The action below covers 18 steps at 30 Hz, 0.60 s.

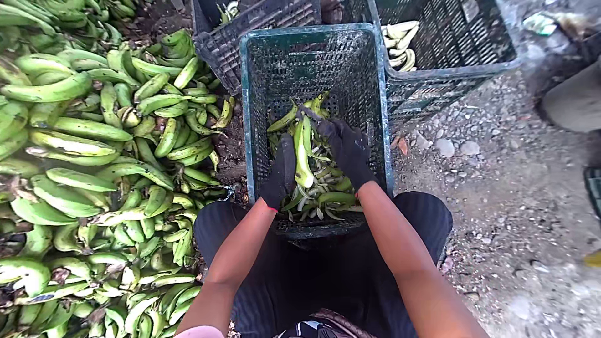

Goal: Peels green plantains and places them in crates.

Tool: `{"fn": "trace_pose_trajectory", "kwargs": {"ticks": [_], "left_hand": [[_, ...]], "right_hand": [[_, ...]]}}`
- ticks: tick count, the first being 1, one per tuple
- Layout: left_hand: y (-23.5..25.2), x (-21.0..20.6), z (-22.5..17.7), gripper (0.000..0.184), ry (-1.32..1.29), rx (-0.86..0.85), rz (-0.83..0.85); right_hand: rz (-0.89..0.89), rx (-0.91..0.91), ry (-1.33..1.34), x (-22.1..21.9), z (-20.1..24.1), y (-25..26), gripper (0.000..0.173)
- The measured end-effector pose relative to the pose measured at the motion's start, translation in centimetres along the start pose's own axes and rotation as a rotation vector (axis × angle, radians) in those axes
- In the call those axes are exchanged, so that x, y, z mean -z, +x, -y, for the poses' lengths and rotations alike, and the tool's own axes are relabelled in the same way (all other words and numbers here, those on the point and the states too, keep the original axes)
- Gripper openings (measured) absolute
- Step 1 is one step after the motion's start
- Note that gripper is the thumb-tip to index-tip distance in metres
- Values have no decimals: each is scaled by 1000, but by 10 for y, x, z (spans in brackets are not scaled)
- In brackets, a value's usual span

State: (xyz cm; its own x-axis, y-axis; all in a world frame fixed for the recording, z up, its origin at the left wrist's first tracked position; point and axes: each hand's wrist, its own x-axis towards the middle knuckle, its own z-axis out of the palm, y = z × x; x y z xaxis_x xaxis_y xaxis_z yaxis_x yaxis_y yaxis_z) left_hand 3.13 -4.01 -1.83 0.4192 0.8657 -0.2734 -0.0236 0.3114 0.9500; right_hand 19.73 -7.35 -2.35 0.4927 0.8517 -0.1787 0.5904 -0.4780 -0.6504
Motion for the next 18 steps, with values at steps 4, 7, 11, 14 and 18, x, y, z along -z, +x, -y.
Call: {"fn": "trace_pose_trajectory", "kwargs": {"ticks": [4,7,11,14,18], "left_hand": [[-2,11,0,67,13,-93,130],[11,26,-9,66,-162,-160,54],[22,41,-26,61,-381,-175,-33],[18,39,-28,62,-277,-198,-67],[5,22,-10,53,-35,-178,-18]], "right_hand": [[-43,60,169,13,-15,8,53],[36,240,14,12,2,-16,55],[52,451,-134,-1,10,-62,54],[-23,461,-152,-6,11,-60,52],[-143,266,-129,-5,11,-30,56]]}}
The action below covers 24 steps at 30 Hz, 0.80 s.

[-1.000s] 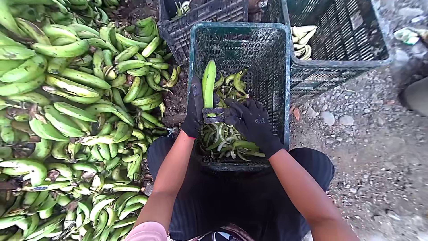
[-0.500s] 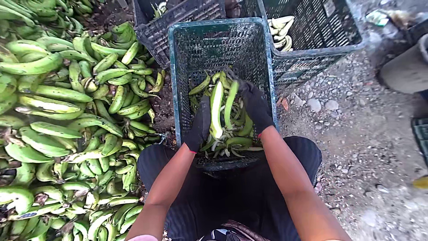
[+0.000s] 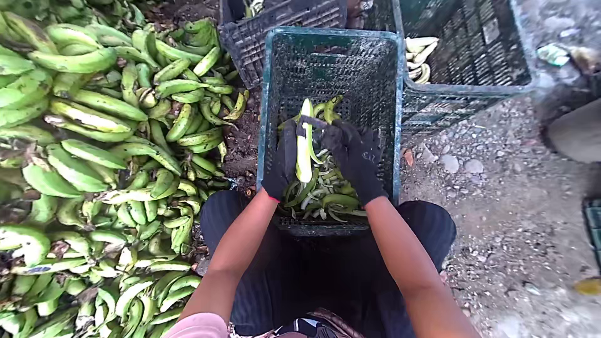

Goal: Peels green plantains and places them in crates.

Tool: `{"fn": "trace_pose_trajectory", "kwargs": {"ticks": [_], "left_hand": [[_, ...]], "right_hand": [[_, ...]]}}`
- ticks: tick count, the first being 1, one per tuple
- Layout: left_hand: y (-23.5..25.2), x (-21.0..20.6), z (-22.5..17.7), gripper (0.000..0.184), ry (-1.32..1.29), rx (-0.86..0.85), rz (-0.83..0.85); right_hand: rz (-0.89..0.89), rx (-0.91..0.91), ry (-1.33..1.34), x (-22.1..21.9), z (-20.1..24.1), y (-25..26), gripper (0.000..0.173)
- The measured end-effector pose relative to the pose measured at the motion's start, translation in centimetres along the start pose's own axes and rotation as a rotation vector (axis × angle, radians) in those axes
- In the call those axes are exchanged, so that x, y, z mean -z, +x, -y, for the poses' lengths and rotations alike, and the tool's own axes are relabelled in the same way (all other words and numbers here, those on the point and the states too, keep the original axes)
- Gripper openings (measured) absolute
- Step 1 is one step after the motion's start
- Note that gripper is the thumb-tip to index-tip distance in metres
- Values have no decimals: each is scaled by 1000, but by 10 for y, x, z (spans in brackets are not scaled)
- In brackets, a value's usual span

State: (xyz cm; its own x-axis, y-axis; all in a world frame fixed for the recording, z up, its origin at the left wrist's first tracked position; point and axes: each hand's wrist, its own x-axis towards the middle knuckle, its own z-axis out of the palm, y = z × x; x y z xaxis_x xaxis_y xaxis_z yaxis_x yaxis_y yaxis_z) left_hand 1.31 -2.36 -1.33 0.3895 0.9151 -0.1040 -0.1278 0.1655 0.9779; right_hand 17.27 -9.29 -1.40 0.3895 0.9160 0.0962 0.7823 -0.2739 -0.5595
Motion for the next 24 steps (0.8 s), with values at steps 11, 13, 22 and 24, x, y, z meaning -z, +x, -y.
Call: {"fn": "trace_pose_trajectory", "kwargs": {"ticks": [11,13,22,24], "left_hand": [[-8,-5,1,79,-216,116,228],[6,4,1,75,-301,-4,95],[21,26,-9,60,-141,-381,-336],[15,21,-1,61,-115,-181,-177]], "right_hand": [[-8,-40,349,25,-28,19,59],[66,4,250,13,-13,6,57],[99,159,57,-15,16,-38,59],[40,80,53,-22,13,-20,55]]}}
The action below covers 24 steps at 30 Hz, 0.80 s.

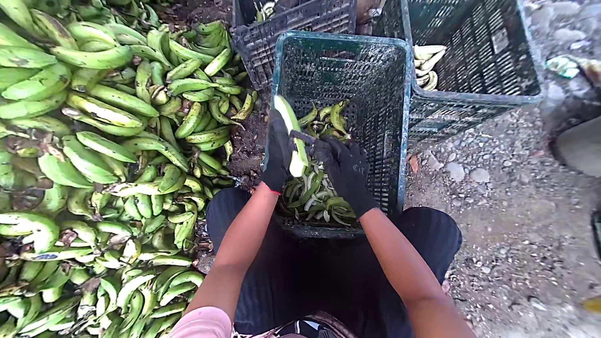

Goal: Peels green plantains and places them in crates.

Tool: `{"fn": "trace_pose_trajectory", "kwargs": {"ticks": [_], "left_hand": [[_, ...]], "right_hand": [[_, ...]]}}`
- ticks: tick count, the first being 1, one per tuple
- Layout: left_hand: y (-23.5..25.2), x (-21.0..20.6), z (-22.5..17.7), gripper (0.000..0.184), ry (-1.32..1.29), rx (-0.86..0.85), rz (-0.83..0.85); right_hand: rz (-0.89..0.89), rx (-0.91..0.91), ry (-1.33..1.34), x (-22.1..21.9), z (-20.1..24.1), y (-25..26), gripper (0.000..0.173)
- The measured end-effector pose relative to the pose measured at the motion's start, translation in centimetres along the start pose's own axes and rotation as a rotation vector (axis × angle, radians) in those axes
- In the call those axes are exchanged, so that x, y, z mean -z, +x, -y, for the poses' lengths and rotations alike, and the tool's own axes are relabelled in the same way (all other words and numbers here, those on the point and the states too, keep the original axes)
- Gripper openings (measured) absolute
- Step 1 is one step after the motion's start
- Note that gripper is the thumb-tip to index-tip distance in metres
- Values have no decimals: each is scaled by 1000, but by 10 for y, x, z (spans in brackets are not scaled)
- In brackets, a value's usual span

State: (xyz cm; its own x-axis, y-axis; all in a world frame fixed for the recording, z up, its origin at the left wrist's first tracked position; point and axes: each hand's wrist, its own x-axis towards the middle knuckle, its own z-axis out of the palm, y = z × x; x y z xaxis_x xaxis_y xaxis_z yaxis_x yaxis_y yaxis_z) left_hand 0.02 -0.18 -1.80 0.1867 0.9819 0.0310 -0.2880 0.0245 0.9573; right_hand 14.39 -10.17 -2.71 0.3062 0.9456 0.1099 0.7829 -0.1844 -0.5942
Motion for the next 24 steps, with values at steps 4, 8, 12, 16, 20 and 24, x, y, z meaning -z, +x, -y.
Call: {"fn": "trace_pose_trajectory", "kwargs": {"ticks": [4,8,12,16,20,24], "left_hand": [[-27,-18,9,55,225,299,311],[-32,-23,16,62,113,292,355],[-5,-10,10,63,8,-57,-192],[16,6,-4,68,-220,-150,-403],[8,-8,-8,70,-417,11,-21],[4,-10,0,65,-143,-2,-10]], "right_hand": [[73,-224,60,13,-21,26,52],[35,-210,206,21,-32,30,56],[57,-71,73,14,-4,1,55],[7,118,5,4,10,-24,58],[-5,108,23,10,7,-19,54],[-103,121,-50,13,-2,-21,59]]}}
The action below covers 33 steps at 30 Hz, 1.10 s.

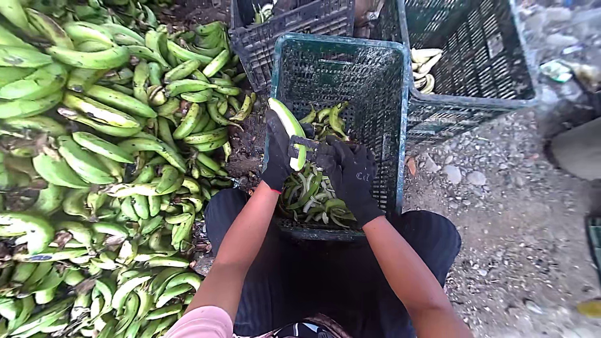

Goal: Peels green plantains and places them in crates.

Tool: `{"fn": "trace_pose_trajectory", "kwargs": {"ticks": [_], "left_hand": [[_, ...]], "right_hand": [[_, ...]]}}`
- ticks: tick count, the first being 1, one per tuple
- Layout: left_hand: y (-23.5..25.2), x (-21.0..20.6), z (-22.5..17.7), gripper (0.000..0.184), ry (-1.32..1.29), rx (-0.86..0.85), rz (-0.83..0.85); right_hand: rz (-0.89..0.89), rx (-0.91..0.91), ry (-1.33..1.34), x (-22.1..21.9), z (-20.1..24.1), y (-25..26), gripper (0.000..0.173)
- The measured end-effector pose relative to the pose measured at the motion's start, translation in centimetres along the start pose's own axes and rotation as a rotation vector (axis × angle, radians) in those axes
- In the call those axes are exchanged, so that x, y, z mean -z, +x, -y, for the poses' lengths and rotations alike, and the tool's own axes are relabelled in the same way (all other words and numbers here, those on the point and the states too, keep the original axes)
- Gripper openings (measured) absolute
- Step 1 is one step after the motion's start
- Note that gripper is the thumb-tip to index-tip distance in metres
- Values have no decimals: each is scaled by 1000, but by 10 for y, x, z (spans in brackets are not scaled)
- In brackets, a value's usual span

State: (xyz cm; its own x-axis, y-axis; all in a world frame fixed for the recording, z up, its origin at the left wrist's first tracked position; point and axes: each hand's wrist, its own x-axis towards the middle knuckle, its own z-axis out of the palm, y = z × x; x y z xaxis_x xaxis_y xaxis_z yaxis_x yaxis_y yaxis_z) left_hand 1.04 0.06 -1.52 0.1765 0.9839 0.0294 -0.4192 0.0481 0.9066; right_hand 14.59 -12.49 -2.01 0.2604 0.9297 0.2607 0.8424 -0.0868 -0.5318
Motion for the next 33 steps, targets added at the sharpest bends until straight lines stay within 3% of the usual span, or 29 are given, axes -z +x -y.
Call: {"fn": "trace_pose_trajectory", "kwargs": {"ticks": [4,8,11,14,17,19,21,24,27,30,33], "left_hand": [[-1,5,-2,59,188,18,-5],[-21,-1,1,58,396,137,372],[-41,-11,-3,63,596,254,528],[-24,-13,3,62,326,154,270],[-4,-9,-12,55,136,-89,-203],[4,3,-16,61,179,-94,-490],[4,14,-19,64,272,-77,-555],[2,8,-21,57,-12,-62,-414],[-1,-6,-23,55,-246,-59,-230],[-10,-16,-18,51,-103,-98,-81],[-10,-11,-15,57,68,-75,5]], "right_hand": [[37,-62,-50,0,4,7,57],[144,-327,105,-4,-11,43,56],[160,-398,292,-1,-35,52,58],[131,-344,336,1,-30,44,59],[63,-128,127,-2,-5,22,58],[-12,37,50,-8,6,7,64],[-60,103,40,-15,10,4,69],[-36,117,62,-10,15,5,71],[-41,46,83,-3,14,8,62],[34,-68,102,-1,4,19,55],[-58,-38,0,-3,-3,21,71]]}}
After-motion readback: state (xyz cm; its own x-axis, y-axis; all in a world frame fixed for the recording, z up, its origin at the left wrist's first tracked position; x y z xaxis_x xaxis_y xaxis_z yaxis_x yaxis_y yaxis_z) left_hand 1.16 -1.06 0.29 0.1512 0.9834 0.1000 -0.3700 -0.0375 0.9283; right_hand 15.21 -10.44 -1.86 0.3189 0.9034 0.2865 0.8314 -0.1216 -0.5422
